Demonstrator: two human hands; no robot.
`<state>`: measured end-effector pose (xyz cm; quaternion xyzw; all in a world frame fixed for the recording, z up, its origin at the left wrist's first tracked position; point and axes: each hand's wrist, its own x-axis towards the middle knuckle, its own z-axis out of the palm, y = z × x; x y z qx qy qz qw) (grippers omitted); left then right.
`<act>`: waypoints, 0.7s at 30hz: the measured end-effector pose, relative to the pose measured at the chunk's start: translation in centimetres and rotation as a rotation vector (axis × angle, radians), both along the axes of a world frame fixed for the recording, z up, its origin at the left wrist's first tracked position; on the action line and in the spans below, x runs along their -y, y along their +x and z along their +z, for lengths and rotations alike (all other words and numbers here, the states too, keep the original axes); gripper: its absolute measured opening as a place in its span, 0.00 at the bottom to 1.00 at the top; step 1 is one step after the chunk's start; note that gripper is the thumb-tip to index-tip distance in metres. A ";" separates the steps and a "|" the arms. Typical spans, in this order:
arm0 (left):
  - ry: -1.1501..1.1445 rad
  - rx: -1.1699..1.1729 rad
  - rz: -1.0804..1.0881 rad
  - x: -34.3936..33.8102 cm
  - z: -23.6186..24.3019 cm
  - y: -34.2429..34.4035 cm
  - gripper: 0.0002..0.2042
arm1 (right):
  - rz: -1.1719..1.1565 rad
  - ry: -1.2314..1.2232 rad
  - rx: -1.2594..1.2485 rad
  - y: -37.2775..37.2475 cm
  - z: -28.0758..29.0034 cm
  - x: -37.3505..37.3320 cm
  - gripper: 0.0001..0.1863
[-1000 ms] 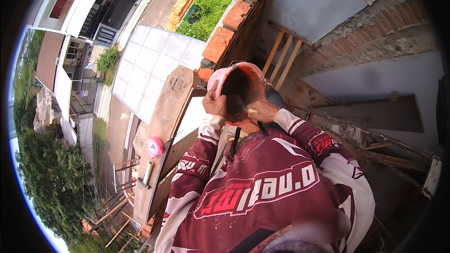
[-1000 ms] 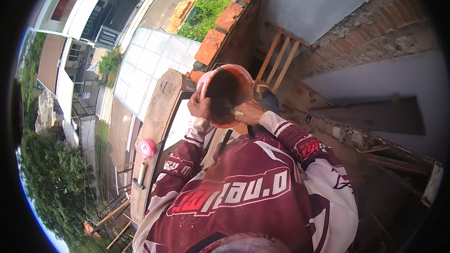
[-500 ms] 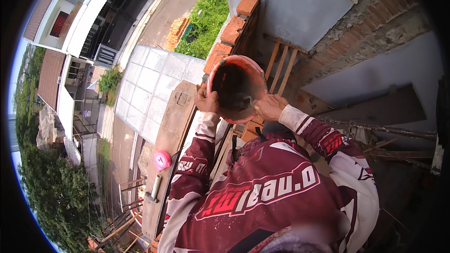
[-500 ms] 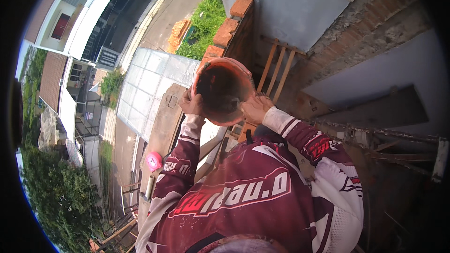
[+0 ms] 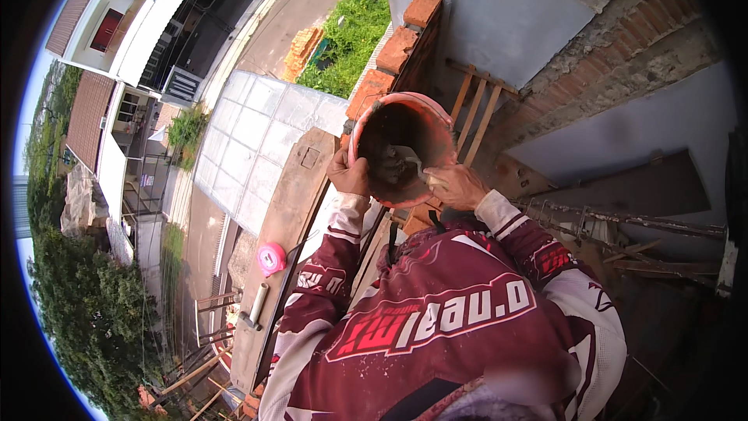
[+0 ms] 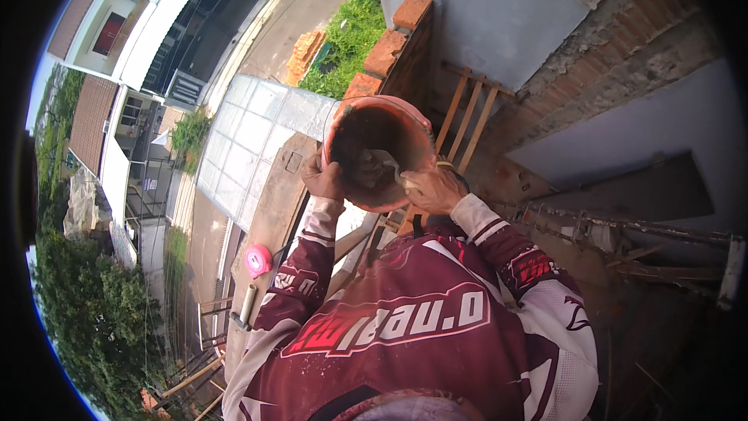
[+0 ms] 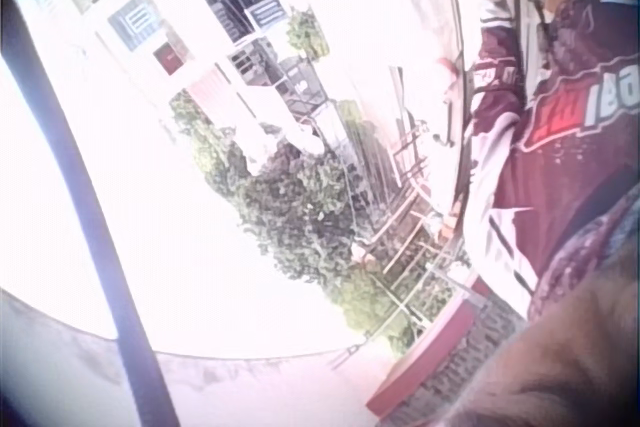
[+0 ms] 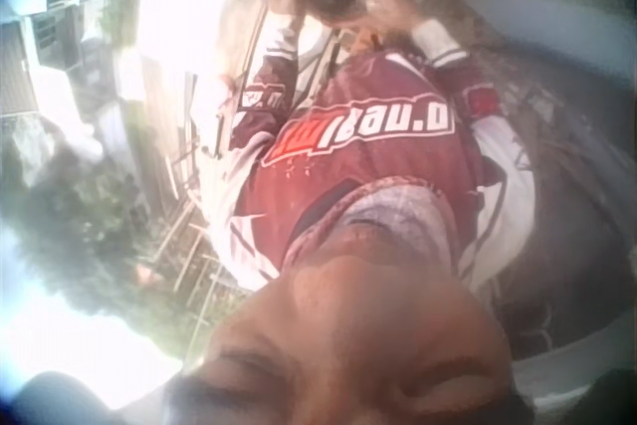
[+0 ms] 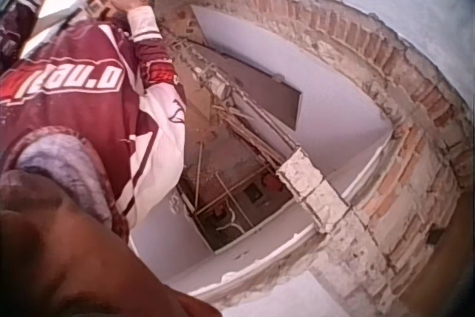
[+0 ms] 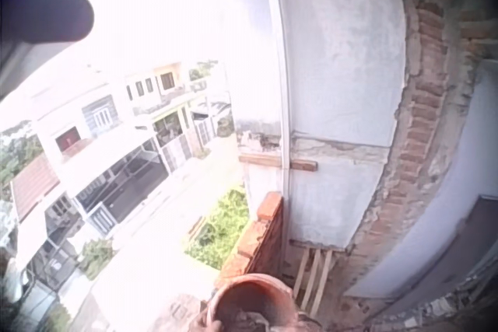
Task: The person scoops mortar from a bucket with a trowel and applies it to a row of bricks on a scaffold. They spread the mortar along the brick joints and smooth the surface, repeating the process along the wall.
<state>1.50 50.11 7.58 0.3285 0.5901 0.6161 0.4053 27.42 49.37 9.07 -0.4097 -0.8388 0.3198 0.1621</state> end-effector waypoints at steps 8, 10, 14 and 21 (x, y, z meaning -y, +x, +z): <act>0.221 0.000 -0.162 -0.3 2.5 2.9 0.30 | -0.164 0.084 0.510 1.2 4.8 -2.3 0.15; 0.244 -0.054 -0.155 -0.3 2.5 3.1 0.29 | -0.109 -0.039 0.548 0.0 4.0 -2.4 0.14; 0.196 -0.104 -0.162 0.1 1.4 2.0 0.27 | -0.057 -0.944 0.018 -1.5 1.5 -1.3 0.17; -0.001 0.007 0.062 1.7 -0.2 0.0 0.22 | -0.022 0.025 0.072 0.6 1.8 0.5 0.13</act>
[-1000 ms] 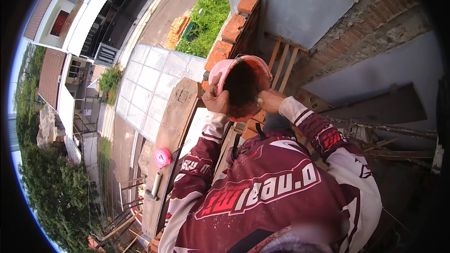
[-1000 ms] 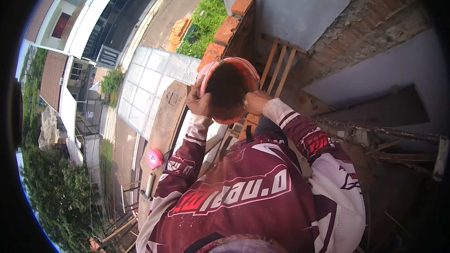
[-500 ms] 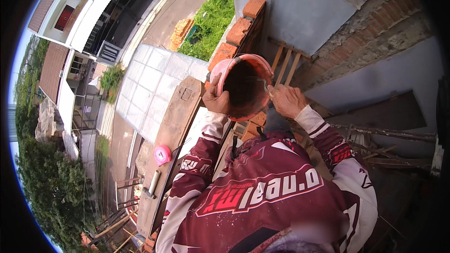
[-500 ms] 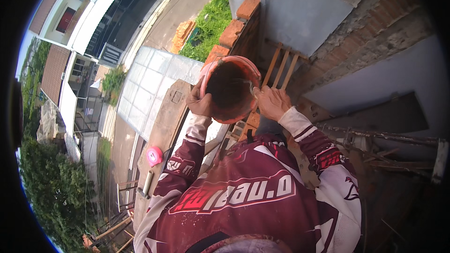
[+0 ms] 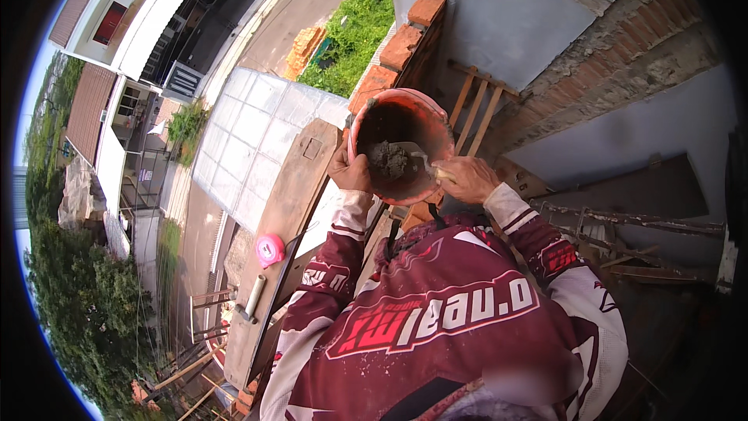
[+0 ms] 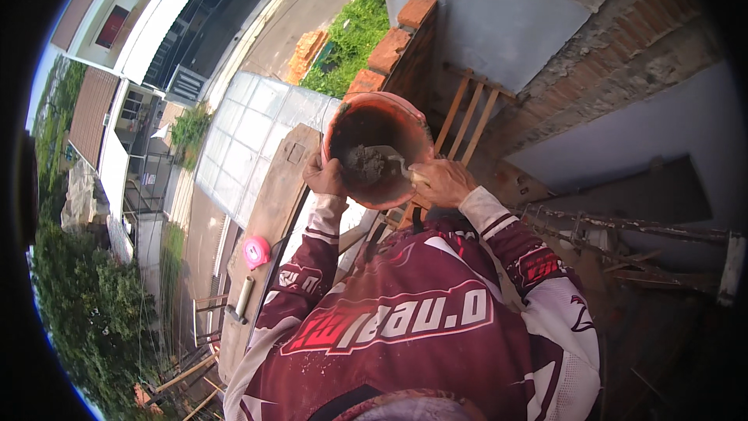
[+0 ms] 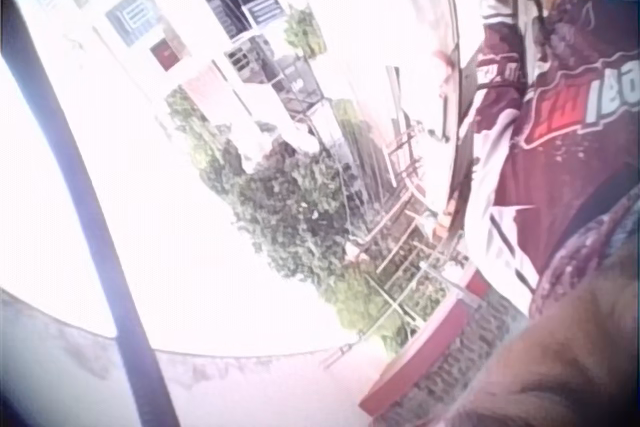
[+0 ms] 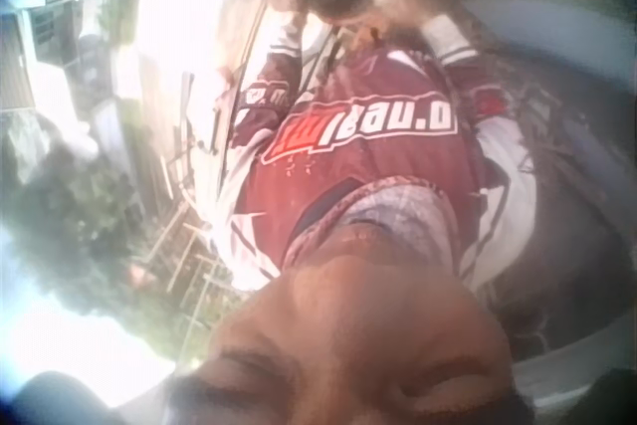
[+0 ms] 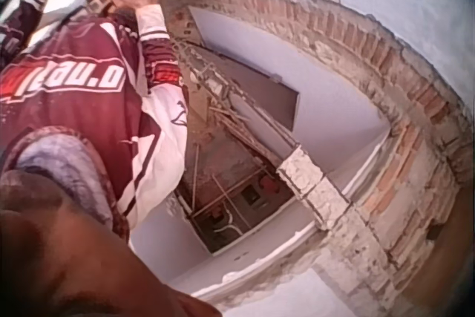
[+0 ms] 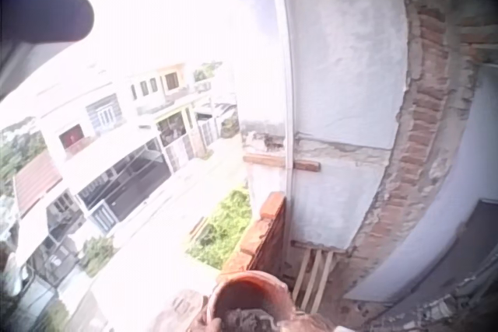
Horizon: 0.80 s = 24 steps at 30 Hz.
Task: The person scoops mortar from a bucket with a trowel and applies it to a row of bricks on a scaffold. They spread the mortar along the brick joints and smooth the surface, repeating the process along the wall.
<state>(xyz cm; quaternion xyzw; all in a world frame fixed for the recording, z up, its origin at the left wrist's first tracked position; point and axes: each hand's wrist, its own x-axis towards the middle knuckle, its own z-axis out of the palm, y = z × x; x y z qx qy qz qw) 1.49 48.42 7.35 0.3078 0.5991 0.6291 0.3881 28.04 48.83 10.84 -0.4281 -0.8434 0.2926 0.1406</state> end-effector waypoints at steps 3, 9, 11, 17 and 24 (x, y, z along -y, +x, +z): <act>0.088 0.033 -0.026 0.2 0.7 1.5 0.26 | 0.085 0.384 0.323 0.5 2.3 -1.0 0.14; 0.165 -0.005 -0.151 0.7 3.5 3.6 0.28 | -0.052 -0.021 0.524 -0.6 3.1 -2.8 0.11; 0.274 0.104 -0.145 0.7 3.8 3.4 0.28 | -0.060 -0.294 0.396 -1.8 1.8 -2.6 0.16; 0.167 0.020 -0.065 1.4 1.9 0.6 0.19 | 0.009 -0.975 -0.209 -1.9 0.1 -0.2 0.16; 0.134 0.054 0.048 1.6 1.1 0.9 0.17 | 0.154 0.321 0.315 -0.4 4.6 -1.4 0.10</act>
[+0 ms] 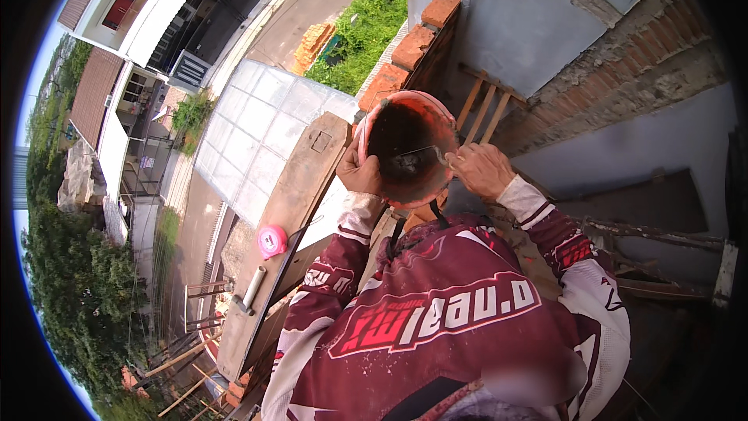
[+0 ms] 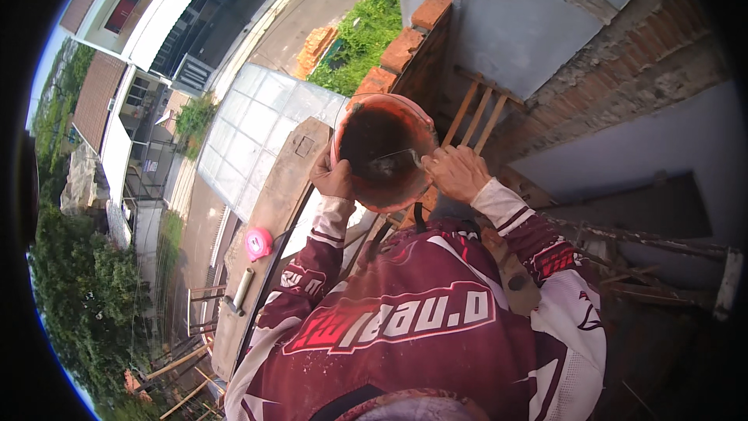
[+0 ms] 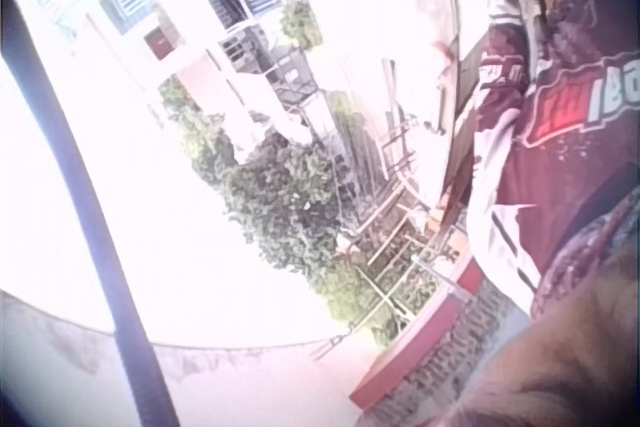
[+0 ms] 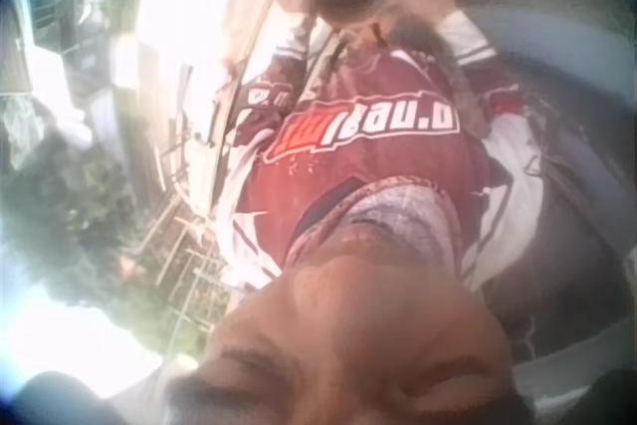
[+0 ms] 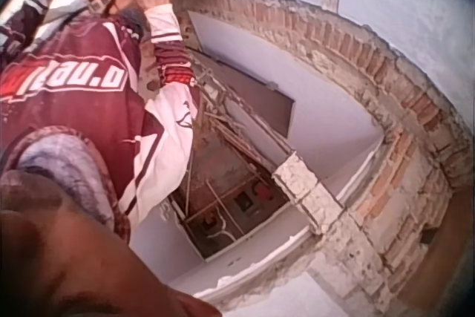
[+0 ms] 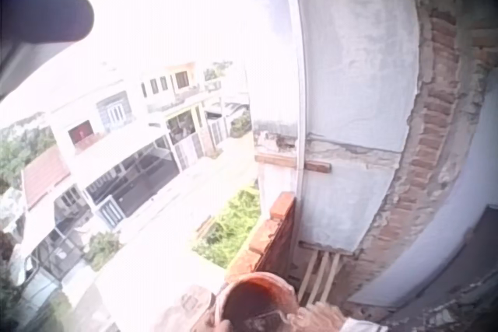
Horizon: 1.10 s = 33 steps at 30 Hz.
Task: The person scoops mortar from a bucket with a trowel and applies it to a row of bricks on a scaffold. They spread the mortar along the brick joints and smooth the surface, repeating the process along the wall.
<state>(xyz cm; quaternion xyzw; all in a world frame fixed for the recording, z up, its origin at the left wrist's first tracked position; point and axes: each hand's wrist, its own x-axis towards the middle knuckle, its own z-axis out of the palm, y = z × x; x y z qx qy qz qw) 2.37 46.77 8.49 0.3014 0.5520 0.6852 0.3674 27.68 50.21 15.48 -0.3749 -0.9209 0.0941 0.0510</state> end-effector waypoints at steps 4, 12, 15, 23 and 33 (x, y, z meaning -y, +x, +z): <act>0.011 -0.244 -0.107 0.0 1.3 1.7 0.29 | -0.026 0.064 0.182 -0.5 2.2 -0.8 0.11; 0.050 -0.181 -0.175 1.0 1.6 0.5 0.26 | -0.142 -0.760 -0.076 -1.9 -5.1 -0.9 0.16; 0.045 -0.033 -0.122 1.3 0.4 -0.7 0.21 | -0.210 -1.215 -0.223 -1.1 -6.6 0.4 0.17; 0.045 -0.048 -0.034 0.9 -1.0 -0.6 0.17 | 0.078 0.091 0.123 0.2 0.6 -0.2 0.12; 0.032 -0.029 -0.128 1.2 0.8 1.3 0.27 | -0.100 -0.492 0.206 -1.5 -4.1 -2.2 0.15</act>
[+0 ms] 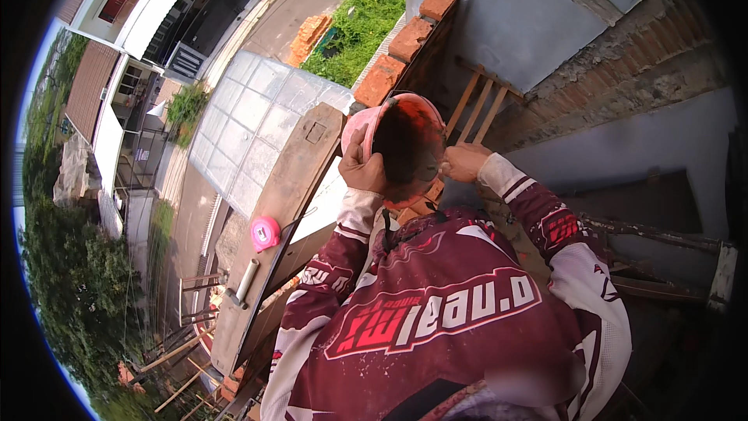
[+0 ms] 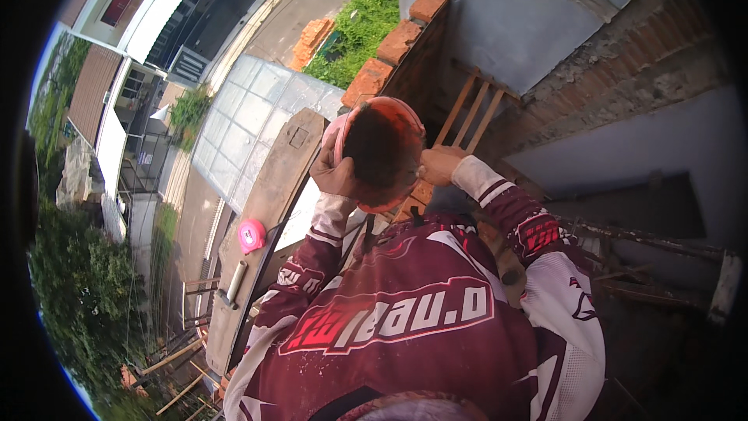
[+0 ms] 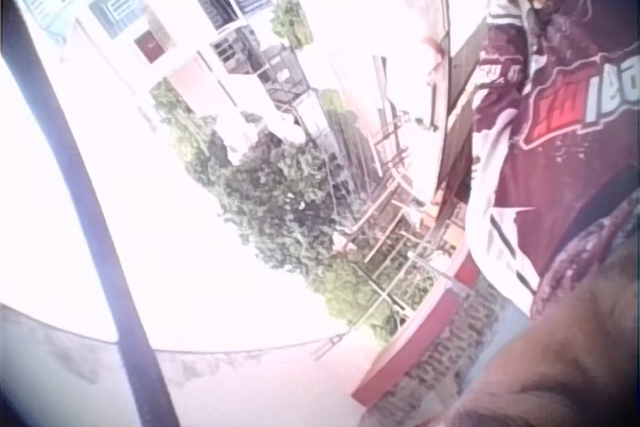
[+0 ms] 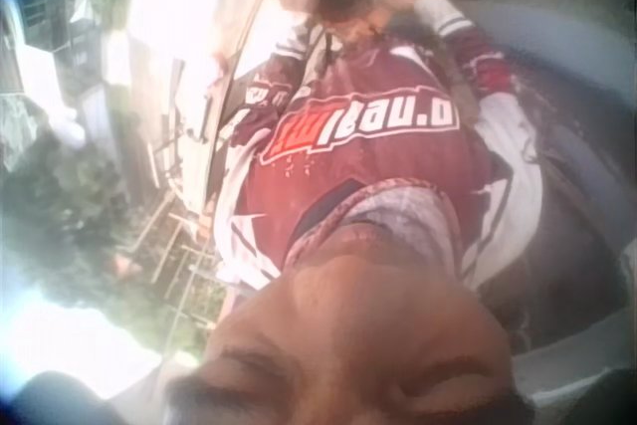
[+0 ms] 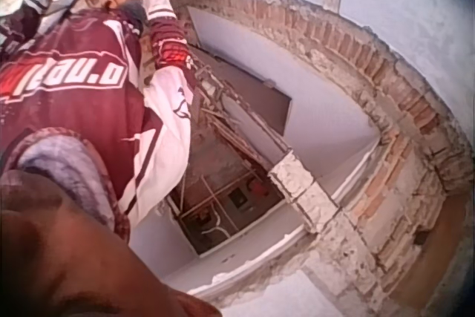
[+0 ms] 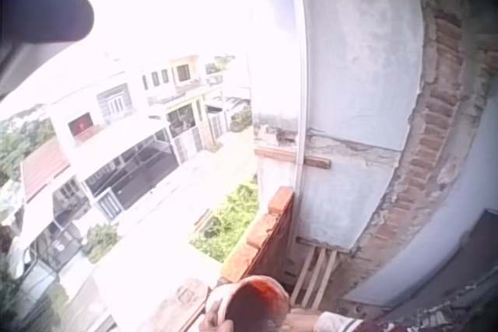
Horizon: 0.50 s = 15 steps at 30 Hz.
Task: The person scoops mortar from a bucket with a trowel and applies it to a row of bricks on a scaffold. They spread the mortar along the brick joints and smooth the surface, repeating the process along the wall.
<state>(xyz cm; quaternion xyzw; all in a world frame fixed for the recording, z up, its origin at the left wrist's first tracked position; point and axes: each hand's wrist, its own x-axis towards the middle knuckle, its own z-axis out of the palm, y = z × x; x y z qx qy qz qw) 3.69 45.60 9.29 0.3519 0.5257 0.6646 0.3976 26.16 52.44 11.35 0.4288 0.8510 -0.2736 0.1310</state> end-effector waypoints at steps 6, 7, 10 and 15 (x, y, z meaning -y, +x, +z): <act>-0.074 0.002 0.117 0.7 -0.8 -2.4 0.24 | -0.181 -0.526 -0.491 0.7 -4.1 2.6 0.15; -0.073 -0.013 0.113 0.8 -0.9 -2.8 0.24 | -0.119 -0.266 -0.504 1.1 -3.5 2.5 0.15; -0.066 -0.024 0.124 0.8 -1.3 -3.1 0.25 | 0.090 0.300 -0.453 2.3 -0.7 1.8 0.14; -0.032 0.011 0.091 0.1 -1.0 -1.7 0.27 | 0.244 0.480 0.013 0.9 4.3 1.0 0.13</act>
